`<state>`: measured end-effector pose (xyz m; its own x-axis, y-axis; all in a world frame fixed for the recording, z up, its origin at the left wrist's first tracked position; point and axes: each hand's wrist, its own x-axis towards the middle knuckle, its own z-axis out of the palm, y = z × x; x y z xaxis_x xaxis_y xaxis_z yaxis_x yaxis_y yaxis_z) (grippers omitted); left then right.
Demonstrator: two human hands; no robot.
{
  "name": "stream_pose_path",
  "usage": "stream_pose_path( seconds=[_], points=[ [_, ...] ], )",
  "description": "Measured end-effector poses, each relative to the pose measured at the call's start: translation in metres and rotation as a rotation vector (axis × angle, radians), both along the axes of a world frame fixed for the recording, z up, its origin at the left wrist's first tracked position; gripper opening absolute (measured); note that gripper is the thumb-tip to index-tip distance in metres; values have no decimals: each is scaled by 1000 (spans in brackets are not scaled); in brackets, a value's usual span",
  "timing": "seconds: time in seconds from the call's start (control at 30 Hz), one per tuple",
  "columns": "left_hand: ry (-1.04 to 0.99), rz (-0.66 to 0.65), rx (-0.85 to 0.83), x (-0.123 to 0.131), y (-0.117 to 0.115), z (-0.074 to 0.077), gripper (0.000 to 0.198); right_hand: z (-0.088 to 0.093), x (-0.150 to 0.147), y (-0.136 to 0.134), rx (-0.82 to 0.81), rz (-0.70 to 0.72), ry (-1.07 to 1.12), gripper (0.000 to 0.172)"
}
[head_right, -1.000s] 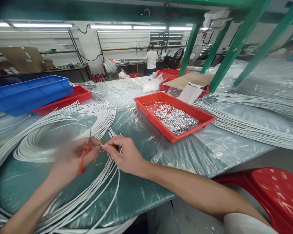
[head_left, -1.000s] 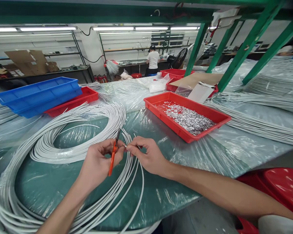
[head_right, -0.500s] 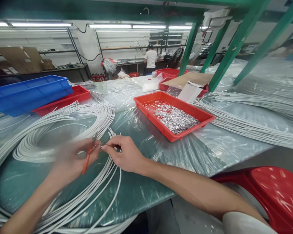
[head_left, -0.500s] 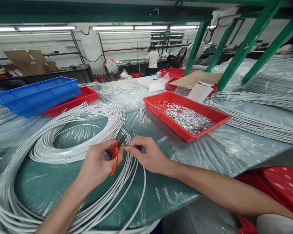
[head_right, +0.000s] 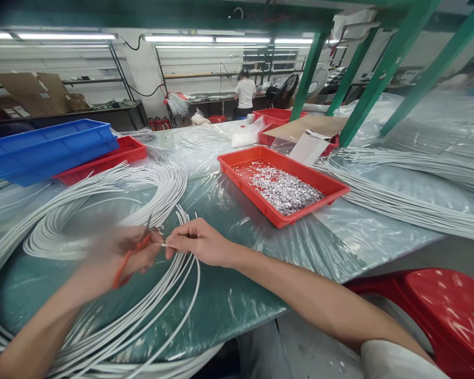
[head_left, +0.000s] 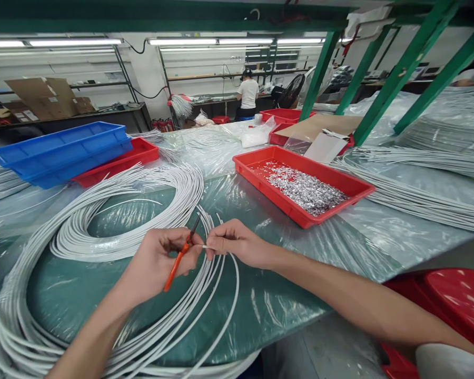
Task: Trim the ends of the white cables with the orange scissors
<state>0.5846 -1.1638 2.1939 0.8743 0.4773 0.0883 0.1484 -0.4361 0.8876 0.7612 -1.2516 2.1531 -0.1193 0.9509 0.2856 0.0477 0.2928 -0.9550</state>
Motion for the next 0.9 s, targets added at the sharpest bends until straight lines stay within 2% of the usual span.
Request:
stream_pose_path(
  seconds=[0.2, 0.27, 0.33, 0.5, 0.6, 0.8, 0.9],
  points=[
    [-52, -136, -155, -4, 8, -8, 11, -4, 2, 2, -159, 268, 260, 34],
    [-56, -153, -188, -5, 12, -12, 13, -5, 3, 2, -177, 307, 284, 33],
    [-46, -144, -177, -4, 14, -13, 14, -4, 3, 1, -138, 257, 221, 34],
    [-35, 31, -69, -1, 11, -6, 11, 1, -1, -2, 106, -107, -109, 29],
    [-13, 77, 27, 1, 7, -3, 14, 2, -4, -4, 176, -235, -271, 24],
    [74, 43, 211, -1, 4, -2, 12, -1, -1, -3, 126, -175, -393, 24],
    [81, -3, 142, -3, 5, 0, 13, -1, 3, -1, 91, -45, -275, 26]
  ],
)
